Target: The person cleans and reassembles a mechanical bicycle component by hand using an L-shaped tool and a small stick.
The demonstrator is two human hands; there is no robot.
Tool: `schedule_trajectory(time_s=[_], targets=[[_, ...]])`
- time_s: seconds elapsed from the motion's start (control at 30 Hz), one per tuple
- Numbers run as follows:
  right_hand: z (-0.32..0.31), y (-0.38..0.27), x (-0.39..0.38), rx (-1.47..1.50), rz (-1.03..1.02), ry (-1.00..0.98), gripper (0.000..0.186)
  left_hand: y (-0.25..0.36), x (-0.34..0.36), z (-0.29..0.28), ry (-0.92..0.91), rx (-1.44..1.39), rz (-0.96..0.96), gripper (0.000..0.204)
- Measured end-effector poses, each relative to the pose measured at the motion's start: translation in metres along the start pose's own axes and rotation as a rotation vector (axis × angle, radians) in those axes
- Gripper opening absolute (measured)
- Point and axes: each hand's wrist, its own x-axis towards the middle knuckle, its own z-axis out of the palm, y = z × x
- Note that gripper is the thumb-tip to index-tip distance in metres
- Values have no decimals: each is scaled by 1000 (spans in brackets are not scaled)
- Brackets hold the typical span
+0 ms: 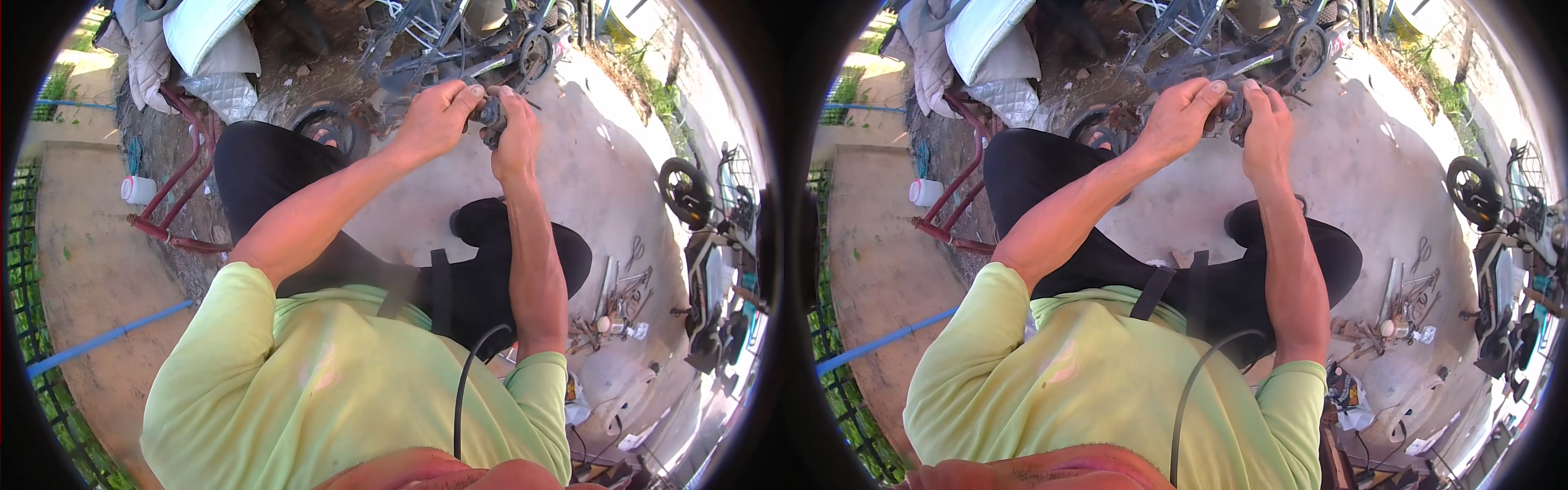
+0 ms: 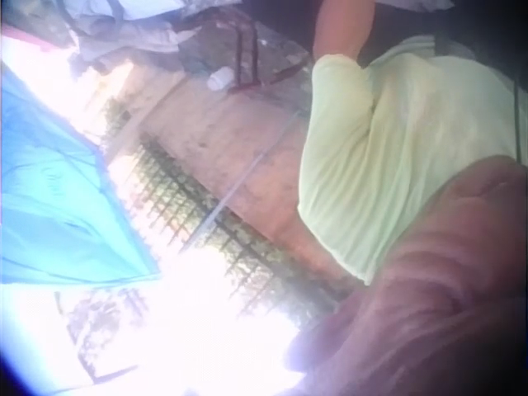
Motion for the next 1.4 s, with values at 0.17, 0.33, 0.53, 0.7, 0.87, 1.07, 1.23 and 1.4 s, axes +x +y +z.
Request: schedule_trajectory(time_s=[0.17, 0.33, 0.53, 0.7, 0.87, 1.07, 1.23, 1.4], targets=[[26, 20, -9, 113, 168, -105, 37, -21, -17, -25, 25, -221, -75, 36], [42, 34, -12, 168, 231, -110, 36, -26, -29, -42, 53, -275, -121, 37], [52, 40, -10, 107, 251, -135, 51, -21, -33, -54, 65, -313, -121, 39], [59, 38, -6, 191, 329, -186, 72, -24, -28, -68, -4, -191, -56, 38], [70, 34, -5, 212, 352, -159, 76, -14, -26, -84, -98, -43, 41, 36], [78, 34, 1, 316, 440, -158, 78, -15, -17, -96, -134, -79, 25, 36], [79, 33, 1, 450, 595, -149, 79, -13, -10, -110, -200, -111, 8, 33], [71, 32, -18, 408, 678, -111, 82, -25, -17, -106, -250, -187, -58, 35]])
